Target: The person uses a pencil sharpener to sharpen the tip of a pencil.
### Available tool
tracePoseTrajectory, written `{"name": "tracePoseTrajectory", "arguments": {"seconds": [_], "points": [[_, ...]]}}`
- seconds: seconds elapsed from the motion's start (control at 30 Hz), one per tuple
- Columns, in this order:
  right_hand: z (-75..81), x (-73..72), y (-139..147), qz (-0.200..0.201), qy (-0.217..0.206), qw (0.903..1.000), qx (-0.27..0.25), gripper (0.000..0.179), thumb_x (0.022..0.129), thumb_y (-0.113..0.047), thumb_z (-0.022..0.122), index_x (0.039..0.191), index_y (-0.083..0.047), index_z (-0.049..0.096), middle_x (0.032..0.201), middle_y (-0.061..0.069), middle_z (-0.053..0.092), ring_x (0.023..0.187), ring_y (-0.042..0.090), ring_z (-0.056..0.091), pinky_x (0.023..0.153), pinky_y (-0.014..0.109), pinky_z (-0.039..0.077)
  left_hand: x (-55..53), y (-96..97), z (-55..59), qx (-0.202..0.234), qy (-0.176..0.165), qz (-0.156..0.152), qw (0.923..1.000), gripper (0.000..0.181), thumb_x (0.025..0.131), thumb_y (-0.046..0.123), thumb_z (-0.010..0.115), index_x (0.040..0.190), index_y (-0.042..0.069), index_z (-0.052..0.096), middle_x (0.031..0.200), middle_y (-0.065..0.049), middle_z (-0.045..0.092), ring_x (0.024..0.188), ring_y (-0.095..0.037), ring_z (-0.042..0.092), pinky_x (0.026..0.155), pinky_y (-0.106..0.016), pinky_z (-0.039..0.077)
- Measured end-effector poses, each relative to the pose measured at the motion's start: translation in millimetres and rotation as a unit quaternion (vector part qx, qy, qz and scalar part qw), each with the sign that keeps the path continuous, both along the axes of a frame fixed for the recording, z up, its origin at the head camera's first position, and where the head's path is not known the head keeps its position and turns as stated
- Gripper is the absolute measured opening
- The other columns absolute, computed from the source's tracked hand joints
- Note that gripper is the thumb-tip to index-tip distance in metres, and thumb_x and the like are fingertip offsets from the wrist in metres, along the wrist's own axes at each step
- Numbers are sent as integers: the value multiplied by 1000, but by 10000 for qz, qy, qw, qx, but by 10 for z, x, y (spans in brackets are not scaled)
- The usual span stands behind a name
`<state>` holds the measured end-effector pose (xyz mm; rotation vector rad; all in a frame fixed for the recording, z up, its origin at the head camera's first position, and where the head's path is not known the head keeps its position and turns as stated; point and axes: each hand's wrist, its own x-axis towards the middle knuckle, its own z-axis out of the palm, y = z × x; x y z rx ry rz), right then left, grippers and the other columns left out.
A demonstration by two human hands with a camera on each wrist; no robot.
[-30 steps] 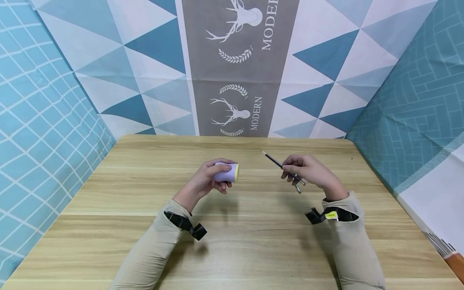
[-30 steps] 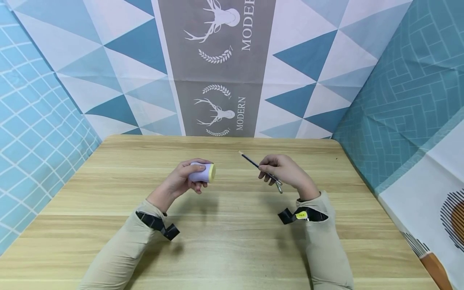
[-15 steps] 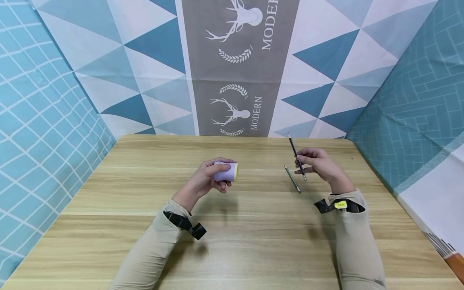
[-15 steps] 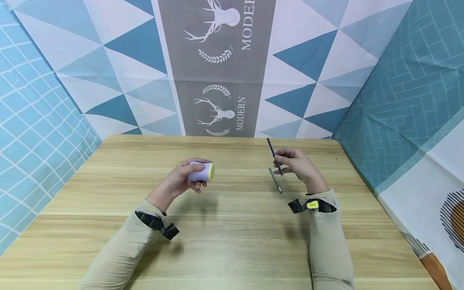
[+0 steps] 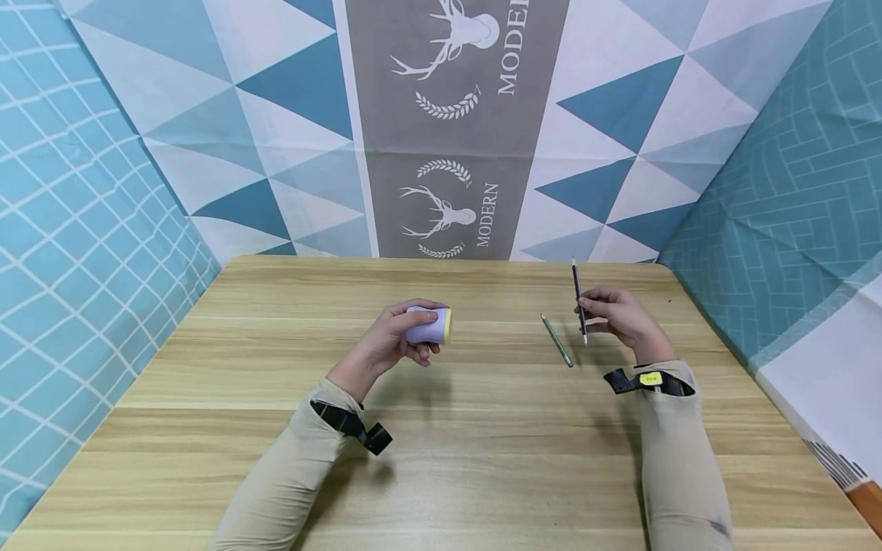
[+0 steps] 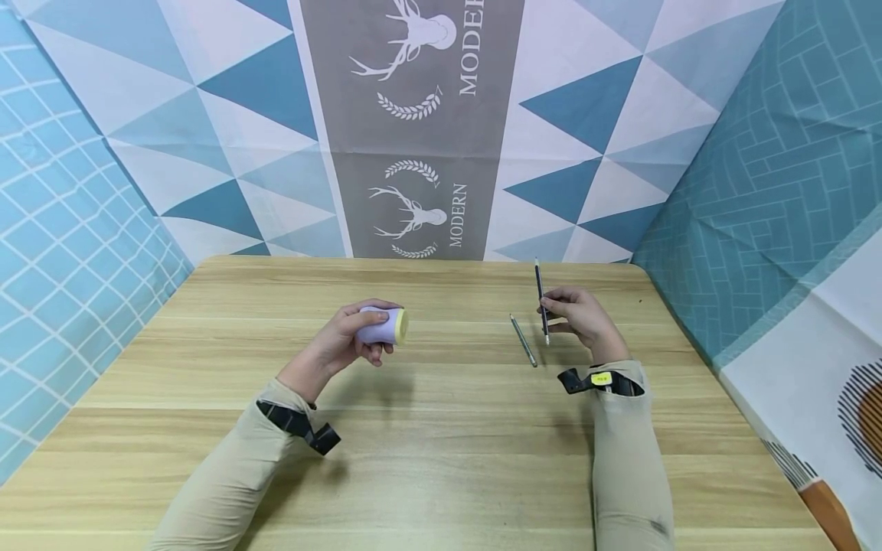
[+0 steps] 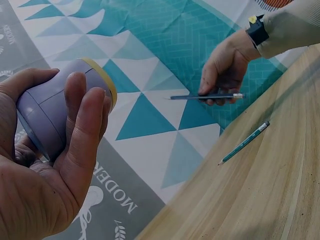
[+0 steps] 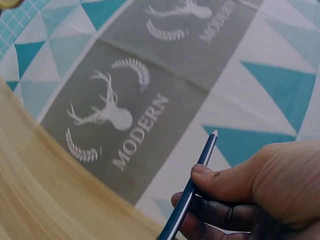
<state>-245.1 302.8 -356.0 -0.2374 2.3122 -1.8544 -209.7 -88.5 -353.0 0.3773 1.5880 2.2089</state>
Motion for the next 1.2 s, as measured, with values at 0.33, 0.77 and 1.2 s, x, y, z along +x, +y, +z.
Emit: {"name": "tracePoseTrajectory", "arguments": {"seconds": [0.33,0.77,1.2], "points": [[-294,-131,171,-247,-713,9971,89,50,104,-12,51,135,24,36,88,-2,64,82,9,66,73,28,61,0,0,5,5,-19,-17,10000,25,91,8,55,113,9,68,70,-16,64,46,-12,60,45,-30,58],[-493,-183,200,-375,-1158,9895,774,44,104,-15,52,131,19,46,78,1,64,69,9,63,64,27,61,-4,8,-3,18,-63,-31,10000,25,91,8,54,113,7,67,67,-16,64,45,-12,60,44,-30,58],[-507,-201,104,-624,-1131,9758,1766,35,99,-14,59,116,17,59,71,2,62,60,10,61,58,27,59,-3,-4,-1,-15,-65,-97,9999,33,91,8,55,122,2,62,69,-17,65,47,-13,61,46,-31,58]]}}
